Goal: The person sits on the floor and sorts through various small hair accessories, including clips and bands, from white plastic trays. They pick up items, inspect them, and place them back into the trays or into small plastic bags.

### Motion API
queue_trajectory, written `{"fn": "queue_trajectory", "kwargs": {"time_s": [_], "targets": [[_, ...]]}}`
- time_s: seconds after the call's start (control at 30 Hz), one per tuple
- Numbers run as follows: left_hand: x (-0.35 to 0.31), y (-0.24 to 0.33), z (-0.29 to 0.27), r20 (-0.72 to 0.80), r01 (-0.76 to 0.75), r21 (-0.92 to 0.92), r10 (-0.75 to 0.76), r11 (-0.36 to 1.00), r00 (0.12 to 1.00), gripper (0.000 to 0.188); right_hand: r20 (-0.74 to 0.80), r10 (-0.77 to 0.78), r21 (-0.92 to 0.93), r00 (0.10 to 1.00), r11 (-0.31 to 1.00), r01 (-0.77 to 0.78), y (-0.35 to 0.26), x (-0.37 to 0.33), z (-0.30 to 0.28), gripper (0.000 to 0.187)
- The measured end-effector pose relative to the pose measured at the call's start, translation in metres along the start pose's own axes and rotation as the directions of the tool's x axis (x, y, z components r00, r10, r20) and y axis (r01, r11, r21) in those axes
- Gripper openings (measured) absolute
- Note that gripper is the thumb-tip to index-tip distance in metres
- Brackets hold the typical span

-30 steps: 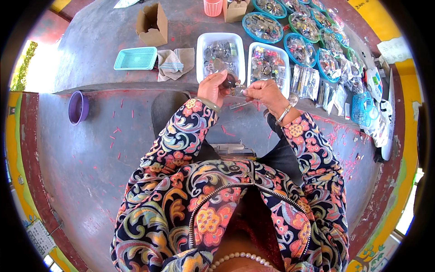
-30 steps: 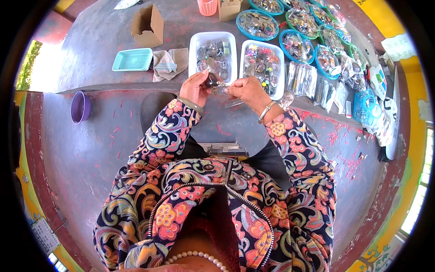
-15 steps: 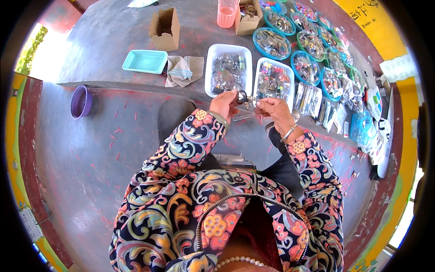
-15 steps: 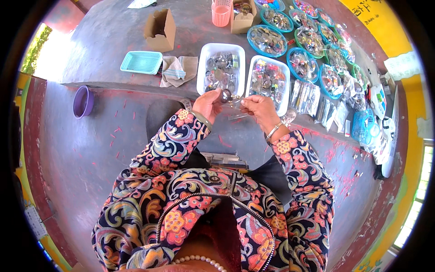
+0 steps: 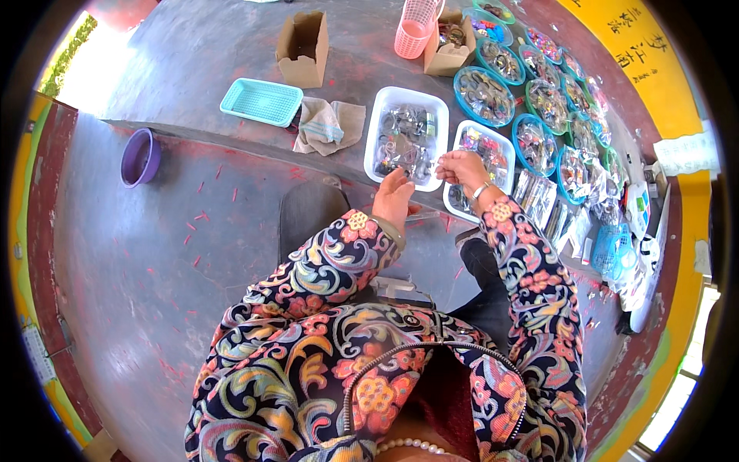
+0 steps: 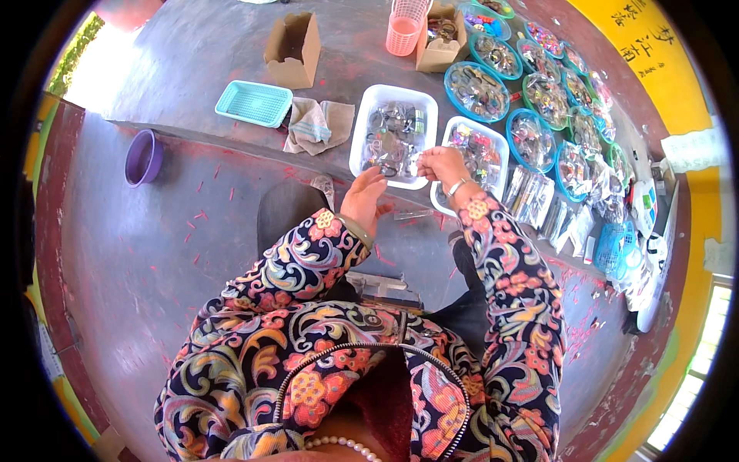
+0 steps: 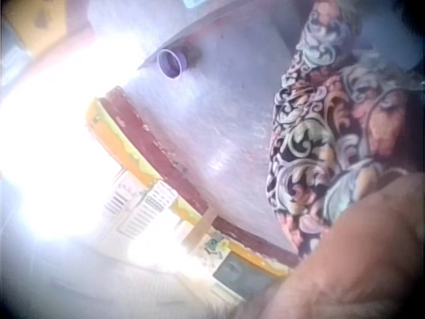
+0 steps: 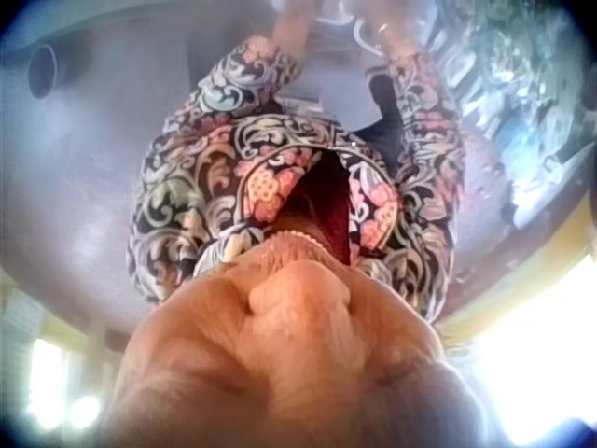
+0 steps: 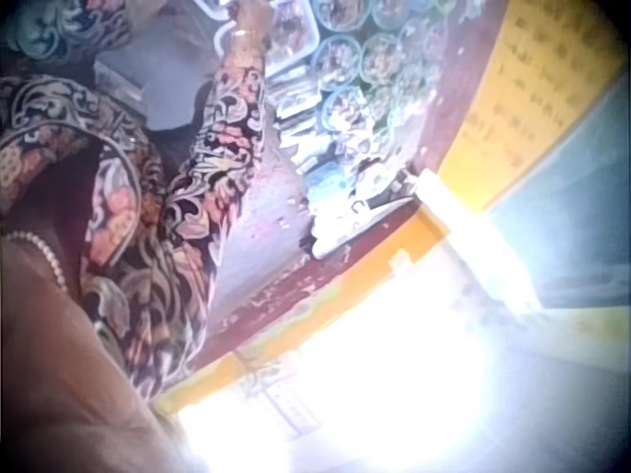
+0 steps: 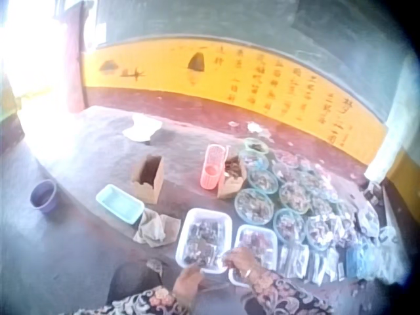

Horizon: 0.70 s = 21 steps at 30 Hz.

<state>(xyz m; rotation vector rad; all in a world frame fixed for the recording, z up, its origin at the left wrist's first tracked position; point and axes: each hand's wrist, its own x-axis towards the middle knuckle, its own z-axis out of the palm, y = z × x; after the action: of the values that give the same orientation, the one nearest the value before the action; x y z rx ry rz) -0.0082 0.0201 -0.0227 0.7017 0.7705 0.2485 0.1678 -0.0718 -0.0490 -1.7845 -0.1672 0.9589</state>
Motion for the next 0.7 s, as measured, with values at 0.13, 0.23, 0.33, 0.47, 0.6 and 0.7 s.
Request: {"fn": "queue_trajectory", "kwargs": {"time_s": [0.13,0.23,0.33,0.47,0.6,0.7], "targets": [[-0.008,0.006,0.002,0.077,0.069,0.005,-0.069,0.998,0.995,0.037,0.067,-0.006,-0.053,0.998,0.999,0.01,-0.003,0.056,0.009,0.014],[-0.008,0.002,0.006,0.118,0.127,-0.007,-0.125,0.992,0.985,0.03,-0.002,-0.01,0.071,1.0,0.997,0.011,-0.012,0.079,0.016,0.014],[-0.01,0.003,0.009,0.129,0.157,0.007,-0.157,0.988,0.979,0.026,-0.042,0.003,0.18,0.999,0.984,0.005,-0.021,0.108,0.027,0.014],[-0.01,0.0,0.009,0.139,0.122,0.024,-0.124,0.992,0.983,0.025,-0.083,0.14,0.35,0.987,0.931,-0.102,0.003,0.137,0.035,0.019],[-0.008,-0.001,0.009,0.149,0.174,0.051,-0.18,0.983,0.972,0.024,0.147,0.458,0.239,0.877,0.844,-0.48,0.032,0.134,0.036,0.022],[-0.007,-0.003,0.007,0.166,0.168,0.044,-0.173,0.985,0.971,0.022,0.264,0.45,0.182,0.853,0.845,-0.502,0.026,0.107,0.028,0.021]]}}
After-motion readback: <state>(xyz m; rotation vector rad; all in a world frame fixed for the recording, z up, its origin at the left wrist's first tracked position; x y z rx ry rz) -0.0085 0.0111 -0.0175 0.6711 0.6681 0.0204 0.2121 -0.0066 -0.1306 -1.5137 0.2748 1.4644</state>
